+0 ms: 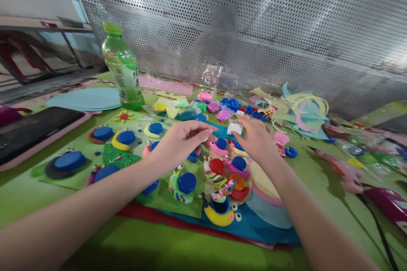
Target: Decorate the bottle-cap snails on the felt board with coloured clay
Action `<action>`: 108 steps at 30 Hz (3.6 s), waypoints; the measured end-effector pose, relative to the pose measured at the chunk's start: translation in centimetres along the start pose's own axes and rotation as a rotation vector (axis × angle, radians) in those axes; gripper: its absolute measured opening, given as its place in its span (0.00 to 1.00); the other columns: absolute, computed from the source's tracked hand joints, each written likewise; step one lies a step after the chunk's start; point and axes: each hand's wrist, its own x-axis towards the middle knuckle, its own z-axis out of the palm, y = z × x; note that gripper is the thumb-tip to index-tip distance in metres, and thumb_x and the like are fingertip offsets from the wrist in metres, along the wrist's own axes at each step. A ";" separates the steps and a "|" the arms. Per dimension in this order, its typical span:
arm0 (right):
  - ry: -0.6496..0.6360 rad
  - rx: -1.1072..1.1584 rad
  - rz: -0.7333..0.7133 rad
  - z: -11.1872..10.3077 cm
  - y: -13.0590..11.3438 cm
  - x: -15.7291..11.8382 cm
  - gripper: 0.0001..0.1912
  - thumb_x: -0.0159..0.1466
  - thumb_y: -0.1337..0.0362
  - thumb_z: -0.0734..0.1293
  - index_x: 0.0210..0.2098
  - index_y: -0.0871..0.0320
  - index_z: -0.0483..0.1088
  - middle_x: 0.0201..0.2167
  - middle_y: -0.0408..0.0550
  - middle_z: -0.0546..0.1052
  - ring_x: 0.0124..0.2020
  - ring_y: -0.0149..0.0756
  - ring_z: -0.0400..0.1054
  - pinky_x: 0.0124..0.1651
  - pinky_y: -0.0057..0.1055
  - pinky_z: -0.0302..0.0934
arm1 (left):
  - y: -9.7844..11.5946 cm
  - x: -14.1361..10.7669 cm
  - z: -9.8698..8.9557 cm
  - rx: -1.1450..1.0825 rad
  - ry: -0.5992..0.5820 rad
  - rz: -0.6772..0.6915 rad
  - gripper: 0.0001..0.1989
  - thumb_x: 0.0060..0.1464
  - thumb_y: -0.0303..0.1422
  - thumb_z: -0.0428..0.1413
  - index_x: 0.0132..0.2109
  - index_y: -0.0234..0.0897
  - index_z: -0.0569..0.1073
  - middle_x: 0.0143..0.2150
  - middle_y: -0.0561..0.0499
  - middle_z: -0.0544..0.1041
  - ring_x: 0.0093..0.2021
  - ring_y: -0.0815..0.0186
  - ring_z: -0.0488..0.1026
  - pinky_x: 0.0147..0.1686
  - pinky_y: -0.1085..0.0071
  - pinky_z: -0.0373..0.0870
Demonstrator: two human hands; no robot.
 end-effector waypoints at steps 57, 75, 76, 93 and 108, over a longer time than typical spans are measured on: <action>0.043 -0.190 0.069 -1.5 5.0 -0.8 0.16 0.56 0.68 0.66 0.45 0.59 0.70 0.43 0.54 0.69 0.49 0.49 0.59 0.52 0.48 0.49 | 0.3 -0.9 0.3 0.222 0.009 0.049 0.09 0.57 0.37 0.48 0.40 0.37 0.67 0.18 0.58 0.63 0.18 0.71 0.61 0.19 0.78 0.57; 0.266 0.466 -0.545 -4.5 -1.3 -2.9 0.14 0.62 0.70 0.64 0.48 0.56 0.65 0.43 0.49 0.65 0.47 0.35 0.62 0.47 0.30 0.61 | 0.7 -2.4 0.4 0.454 0.106 0.339 0.07 0.57 0.33 0.48 0.41 0.39 0.68 0.29 0.52 0.70 0.26 0.69 0.65 0.25 0.76 0.62; 0.271 0.475 -0.544 -4.6 -1.3 -2.9 0.14 0.62 0.71 0.64 0.47 0.55 0.66 0.43 0.48 0.65 0.46 0.35 0.62 0.46 0.29 0.62 | 0.6 -2.4 0.5 0.454 0.098 0.354 0.07 0.57 0.33 0.48 0.41 0.39 0.68 0.31 0.52 0.71 0.26 0.70 0.65 0.26 0.76 0.63; 0.251 0.488 -0.612 -4.9 -1.8 -3.3 0.15 0.62 0.74 0.62 0.47 0.54 0.67 0.41 0.49 0.64 0.40 0.35 0.63 0.37 0.29 0.64 | 1.0 -2.3 0.6 0.425 0.095 0.370 0.06 0.56 0.33 0.51 0.35 0.39 0.72 0.27 0.57 0.72 0.22 0.75 0.63 0.21 0.81 0.58; 0.148 0.503 -0.621 -4.4 -1.9 -3.3 0.16 0.63 0.72 0.60 0.50 0.55 0.65 0.43 0.49 0.64 0.45 0.36 0.62 0.42 0.30 0.63 | 1.5 -2.1 0.4 0.185 -0.161 0.123 0.08 0.55 0.35 0.51 0.31 0.35 0.68 0.17 0.60 0.55 0.16 0.76 0.54 0.15 0.81 0.49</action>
